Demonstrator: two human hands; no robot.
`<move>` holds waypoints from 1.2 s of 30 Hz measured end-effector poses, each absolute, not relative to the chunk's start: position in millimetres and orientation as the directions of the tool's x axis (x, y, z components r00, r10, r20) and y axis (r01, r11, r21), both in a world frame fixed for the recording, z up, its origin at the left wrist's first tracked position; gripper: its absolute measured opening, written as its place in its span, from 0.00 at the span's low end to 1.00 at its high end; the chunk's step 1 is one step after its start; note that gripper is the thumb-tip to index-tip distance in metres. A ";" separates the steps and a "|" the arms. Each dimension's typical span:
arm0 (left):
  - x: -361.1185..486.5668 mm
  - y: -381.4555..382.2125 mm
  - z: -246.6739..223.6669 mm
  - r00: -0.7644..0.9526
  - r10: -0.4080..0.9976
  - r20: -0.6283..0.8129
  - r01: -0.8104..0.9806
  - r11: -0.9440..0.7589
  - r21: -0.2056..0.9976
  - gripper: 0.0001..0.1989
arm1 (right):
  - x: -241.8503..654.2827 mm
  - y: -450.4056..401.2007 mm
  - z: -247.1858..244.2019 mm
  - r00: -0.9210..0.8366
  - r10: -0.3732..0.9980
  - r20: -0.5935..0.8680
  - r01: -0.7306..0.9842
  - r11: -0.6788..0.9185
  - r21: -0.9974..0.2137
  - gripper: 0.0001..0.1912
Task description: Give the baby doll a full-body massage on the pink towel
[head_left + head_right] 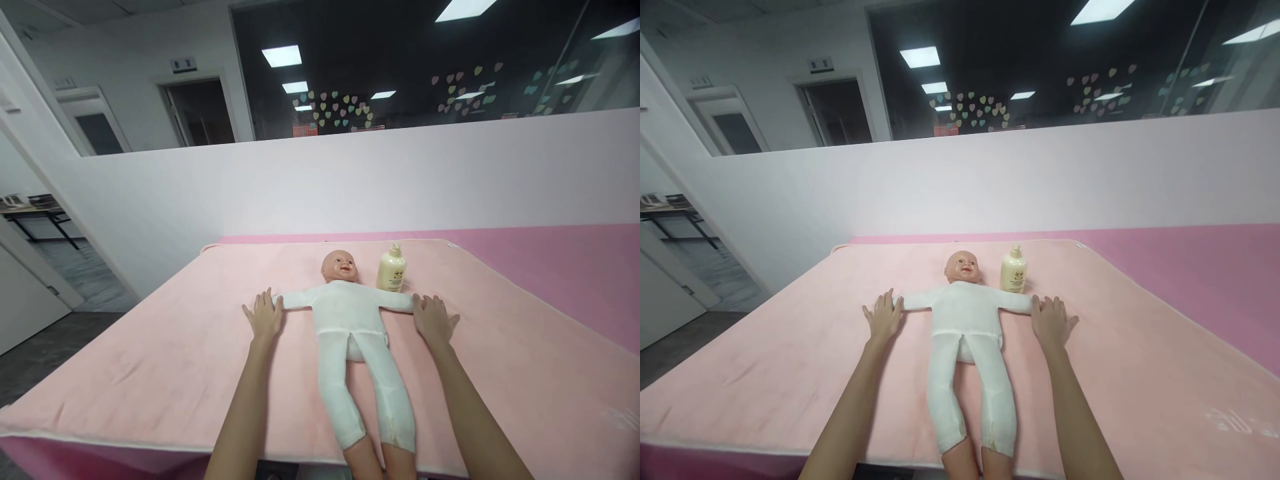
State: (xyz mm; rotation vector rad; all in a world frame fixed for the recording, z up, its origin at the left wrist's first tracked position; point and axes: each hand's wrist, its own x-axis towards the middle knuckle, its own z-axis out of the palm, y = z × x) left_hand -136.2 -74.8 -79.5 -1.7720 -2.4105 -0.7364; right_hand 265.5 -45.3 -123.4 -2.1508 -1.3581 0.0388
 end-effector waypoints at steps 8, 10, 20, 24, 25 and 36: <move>-150.9 -74.8 -73.3 -0.475 0.839 0.266 0.853 0.365 0.373 0.29 | 276.5 -46.6 -123.9 0.585 0.795 0.162 0.749 -0.454 -0.482 0.42; -160.9 -75.6 -72.1 -0.518 0.830 0.207 0.825 0.420 0.379 0.29 | 277.5 -45.7 -124.0 0.590 0.792 0.157 0.742 -0.455 -0.493 0.42; -171.6 -76.7 -73.9 -0.489 0.829 0.270 0.852 0.388 0.351 0.21 | 274.7 -41.2 -126.9 0.602 0.771 0.208 0.717 -0.408 -0.564 0.41; -173.8 -77.3 -74.0 -0.476 0.830 0.290 0.865 0.381 0.326 0.20 | 267.7 -41.6 -124.3 0.609 0.760 0.229 0.695 -0.372 -0.615 0.41; -174.3 -77.3 -73.9 -0.472 0.831 0.294 0.868 0.379 0.321 0.20 | 265.6 -42.2 -122.9 0.613 0.756 0.230 0.681 -0.360 -0.637 0.41; -174.4 -76.0 -78.3 -0.397 0.862 0.314 0.889 0.275 0.367 0.20 | 245.9 -28.9 -113.9 0.785 0.619 -0.016 -0.070 0.062 -0.996 0.41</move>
